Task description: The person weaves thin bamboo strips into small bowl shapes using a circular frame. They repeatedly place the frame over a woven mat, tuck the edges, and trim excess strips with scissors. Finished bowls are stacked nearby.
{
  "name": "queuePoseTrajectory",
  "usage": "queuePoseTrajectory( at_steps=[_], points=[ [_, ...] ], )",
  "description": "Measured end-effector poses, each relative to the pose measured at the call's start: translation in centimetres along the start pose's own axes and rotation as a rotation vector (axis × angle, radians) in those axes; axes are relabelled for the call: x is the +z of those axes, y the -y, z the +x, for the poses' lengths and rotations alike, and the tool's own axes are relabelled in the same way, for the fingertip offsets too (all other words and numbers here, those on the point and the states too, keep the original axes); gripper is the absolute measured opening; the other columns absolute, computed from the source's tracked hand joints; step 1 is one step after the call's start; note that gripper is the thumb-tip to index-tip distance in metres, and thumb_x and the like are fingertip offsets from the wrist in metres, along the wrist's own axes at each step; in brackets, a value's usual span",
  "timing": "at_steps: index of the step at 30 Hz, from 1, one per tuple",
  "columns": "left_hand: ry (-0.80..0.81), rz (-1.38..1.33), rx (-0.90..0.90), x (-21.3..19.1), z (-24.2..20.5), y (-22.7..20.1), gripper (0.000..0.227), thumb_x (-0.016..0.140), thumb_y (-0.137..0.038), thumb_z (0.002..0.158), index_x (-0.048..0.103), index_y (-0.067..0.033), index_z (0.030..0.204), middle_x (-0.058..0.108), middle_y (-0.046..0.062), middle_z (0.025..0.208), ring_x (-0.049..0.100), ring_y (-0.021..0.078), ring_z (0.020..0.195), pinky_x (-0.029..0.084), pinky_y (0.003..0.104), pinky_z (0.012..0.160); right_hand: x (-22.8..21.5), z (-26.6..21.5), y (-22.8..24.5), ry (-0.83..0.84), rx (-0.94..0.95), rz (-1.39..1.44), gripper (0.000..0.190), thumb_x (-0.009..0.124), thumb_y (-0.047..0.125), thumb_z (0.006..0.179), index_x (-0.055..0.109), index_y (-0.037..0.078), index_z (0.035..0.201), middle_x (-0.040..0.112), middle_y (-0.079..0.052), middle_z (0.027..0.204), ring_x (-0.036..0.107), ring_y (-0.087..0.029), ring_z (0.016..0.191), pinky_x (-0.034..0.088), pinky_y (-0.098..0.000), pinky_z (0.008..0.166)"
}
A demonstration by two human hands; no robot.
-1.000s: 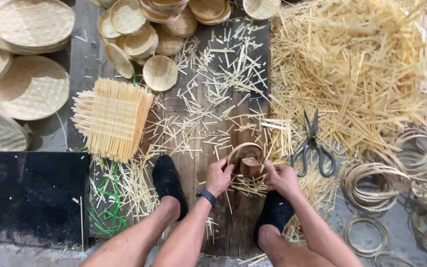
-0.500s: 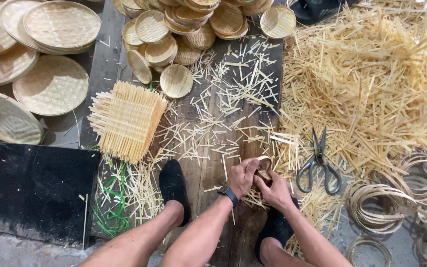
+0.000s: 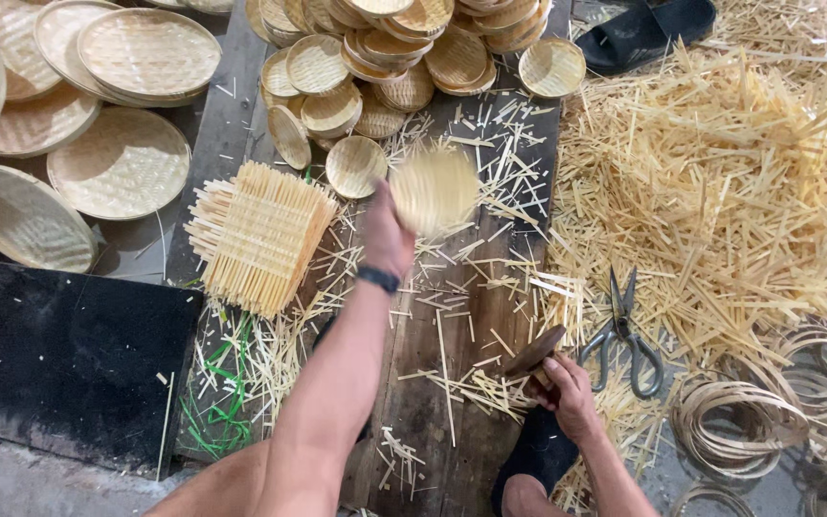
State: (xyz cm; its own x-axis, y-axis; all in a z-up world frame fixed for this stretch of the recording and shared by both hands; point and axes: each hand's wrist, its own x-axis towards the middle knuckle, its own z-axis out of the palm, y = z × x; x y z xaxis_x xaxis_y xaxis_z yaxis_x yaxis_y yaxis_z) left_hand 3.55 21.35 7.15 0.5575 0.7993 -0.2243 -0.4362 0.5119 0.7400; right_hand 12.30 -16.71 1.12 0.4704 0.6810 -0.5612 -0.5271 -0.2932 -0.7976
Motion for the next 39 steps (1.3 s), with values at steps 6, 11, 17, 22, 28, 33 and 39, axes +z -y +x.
queuePoseTrajectory(
  at_steps=[6, 11, 17, 22, 28, 33, 39],
  points=[
    [-0.039, 0.524, -0.154, 3.5, -2.7, -1.2, 0.044, 0.057, -0.046, 0.098, 0.067, -0.0039, 0.108, 0.074, 0.015, 0.104, 0.072, 0.0207, 0.087, 0.061, 0.041, 0.083, 2.2, -0.6, 1.1, 0.088, 0.023, 0.154, 0.045, 0.055, 0.035, 0.096, 0.061, -0.002, 0.12, 0.061, -0.009, 0.081, 0.052, -0.013, 0.06, 0.036, -0.0269, 0.048],
    [-0.069, 0.889, -0.805, -1.9, -13.8, 10.8, 0.059, 0.055, -0.056, 0.107, 0.068, -0.0028, 0.129, 0.066, 0.013, 0.131, 0.056, 0.0152, 0.104, 0.045, 0.039, 0.09, 2.8, 1.0, 0.6, 0.197, -0.05, 0.049, 0.054, 0.043, 0.04, 0.092, 0.054, 0.009, 0.135, 0.072, -0.004, 0.115, 0.066, -0.013, 0.102, 0.054, -0.0314, 0.086],
    [-0.106, 0.681, -0.432, -7.0, -15.0, 15.5, 0.043, 0.078, -0.036, 0.088, 0.076, -0.0009, 0.112, 0.079, 0.015, 0.105, 0.07, 0.0233, 0.09, 0.057, 0.036, 0.082, 3.2, 2.2, -0.3, -0.023, 0.146, -0.278, 0.046, 0.053, 0.04, 0.105, 0.068, -0.002, 0.118, 0.074, -0.017, 0.094, 0.06, -0.022, 0.075, 0.048, -0.036, 0.063],
    [-0.197, 1.51, 0.183, -9.7, -9.2, 6.5, 0.054, 0.082, -0.027, 0.077, 0.066, -0.0108, 0.126, 0.07, 0.018, 0.122, 0.064, 0.0364, 0.113, 0.051, 0.047, 0.095, 5.2, 3.3, -1.7, -0.038, 0.151, -0.063, 0.029, 0.064, 0.027, 0.095, 0.068, 0.001, 0.108, 0.075, -0.011, 0.093, 0.07, -0.017, 0.072, 0.058, -0.0301, 0.065],
    [-0.505, 2.031, 0.322, -15.4, -3.7, -9.4, 0.077, 0.09, -0.024, 0.067, 0.054, 0.0005, 0.13, 0.055, 0.026, 0.134, 0.051, 0.0424, 0.127, 0.039, 0.053, 0.107, 3.6, 3.2, -4.8, -0.042, 0.235, 0.018, 0.036, 0.06, 0.032, 0.101, 0.068, -0.004, 0.104, 0.069, -0.012, 0.087, 0.064, -0.018, 0.069, 0.055, -0.0314, 0.061],
    [-0.477, 1.833, 0.058, -16.8, -5.3, -13.7, 0.028, 0.076, -0.023, 0.088, 0.069, -0.0046, 0.108, 0.071, 0.021, 0.112, 0.067, 0.038, 0.107, 0.052, 0.047, 0.094, 1.8, 2.9, -6.8, -0.022, 0.208, 0.151, 0.034, 0.062, 0.03, 0.101, 0.067, -0.004, 0.104, 0.067, -0.012, 0.085, 0.063, -0.018, 0.068, 0.054, -0.0314, 0.058],
    [-0.808, 1.667, 0.992, -13.3, -7.0, -14.6, 0.027, 0.058, -0.005, 0.099, 0.07, -0.0004, 0.122, 0.072, 0.02, 0.122, 0.069, 0.0389, 0.113, 0.053, 0.048, 0.1, 1.4, 2.1, -5.3, -0.14, 0.098, 0.038, 0.032, 0.058, 0.03, 0.102, 0.068, 0.0, 0.11, 0.068, -0.012, 0.086, 0.062, -0.017, 0.07, 0.051, -0.03, 0.059]
  ],
)
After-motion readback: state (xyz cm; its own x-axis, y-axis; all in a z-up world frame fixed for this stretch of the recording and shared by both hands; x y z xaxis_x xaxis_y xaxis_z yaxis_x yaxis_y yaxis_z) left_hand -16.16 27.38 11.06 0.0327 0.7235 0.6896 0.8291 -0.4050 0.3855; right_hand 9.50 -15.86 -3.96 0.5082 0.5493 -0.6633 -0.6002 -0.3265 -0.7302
